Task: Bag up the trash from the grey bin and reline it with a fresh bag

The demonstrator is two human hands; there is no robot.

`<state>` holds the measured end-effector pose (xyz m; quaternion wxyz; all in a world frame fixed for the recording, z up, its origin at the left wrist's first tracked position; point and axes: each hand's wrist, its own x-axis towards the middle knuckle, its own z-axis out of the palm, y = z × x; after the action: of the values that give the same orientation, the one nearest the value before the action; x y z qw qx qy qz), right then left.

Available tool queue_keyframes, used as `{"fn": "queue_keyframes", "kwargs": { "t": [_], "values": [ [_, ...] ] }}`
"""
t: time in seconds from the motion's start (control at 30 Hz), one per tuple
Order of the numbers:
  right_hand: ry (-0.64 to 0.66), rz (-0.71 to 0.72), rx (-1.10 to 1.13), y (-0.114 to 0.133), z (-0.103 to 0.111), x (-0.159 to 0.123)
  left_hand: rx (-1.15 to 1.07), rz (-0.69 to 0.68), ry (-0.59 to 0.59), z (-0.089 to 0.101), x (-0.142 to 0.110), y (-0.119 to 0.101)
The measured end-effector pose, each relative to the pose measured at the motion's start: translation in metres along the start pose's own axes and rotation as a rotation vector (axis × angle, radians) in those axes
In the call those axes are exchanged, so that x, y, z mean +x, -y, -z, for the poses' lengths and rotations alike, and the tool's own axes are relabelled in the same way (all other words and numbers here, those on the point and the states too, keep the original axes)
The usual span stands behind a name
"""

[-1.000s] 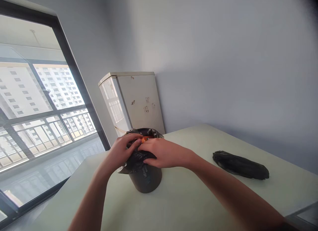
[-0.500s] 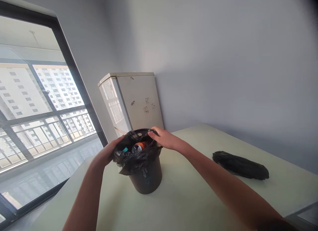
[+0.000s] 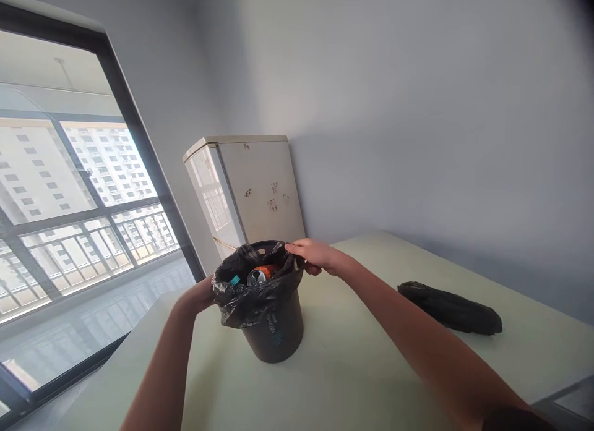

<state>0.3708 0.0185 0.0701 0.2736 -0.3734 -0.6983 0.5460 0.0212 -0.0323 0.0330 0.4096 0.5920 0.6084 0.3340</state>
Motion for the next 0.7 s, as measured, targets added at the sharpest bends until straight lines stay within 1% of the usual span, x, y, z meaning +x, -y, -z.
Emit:
{"fn": "queue_keyframes", "kwargs": {
  "t": [0.07, 0.17, 0.3, 0.37, 0.43, 0.5, 0.57, 0.63, 0.7],
  "values": [
    [0.019, 0.051, 0.038, -0.002, 0.005, 0.002, -0.041, -0.018, 0.015, 0.003, -0.002, -0.003],
    [0.026, 0.123, 0.010, -0.002, 0.012, 0.002, -0.091, -0.042, 0.000, 0.008, -0.008, -0.012],
    [-0.062, 0.156, 0.019, 0.006, 0.017, -0.005, -0.263, -0.042, -0.049, 0.014, -0.018, -0.028],
    [-0.110, 0.143, 0.072, 0.009, 0.018, -0.008, -0.356, -0.050, -0.096, 0.018, -0.026, -0.037],
    [-0.132, 0.150, 0.157, 0.011, 0.020, -0.011, -0.421, -0.067, -0.184, 0.024, -0.036, -0.045],
    [-0.130, 0.194, 0.271, 0.011, 0.022, -0.013, -0.461, -0.130, -0.268, 0.030, -0.045, -0.051],
    [-0.125, 0.252, 0.388, 0.011, 0.025, -0.014, -0.511, -0.233, -0.315, 0.036, -0.052, -0.056],
    [-0.127, 0.302, 0.479, 0.012, 0.028, -0.016, -0.572, -0.326, -0.330, 0.041, -0.057, -0.059],
    [-0.135, 0.327, 0.541, 0.014, 0.030, -0.017, -0.630, -0.379, -0.329, 0.044, -0.062, -0.063]
  ]
}}
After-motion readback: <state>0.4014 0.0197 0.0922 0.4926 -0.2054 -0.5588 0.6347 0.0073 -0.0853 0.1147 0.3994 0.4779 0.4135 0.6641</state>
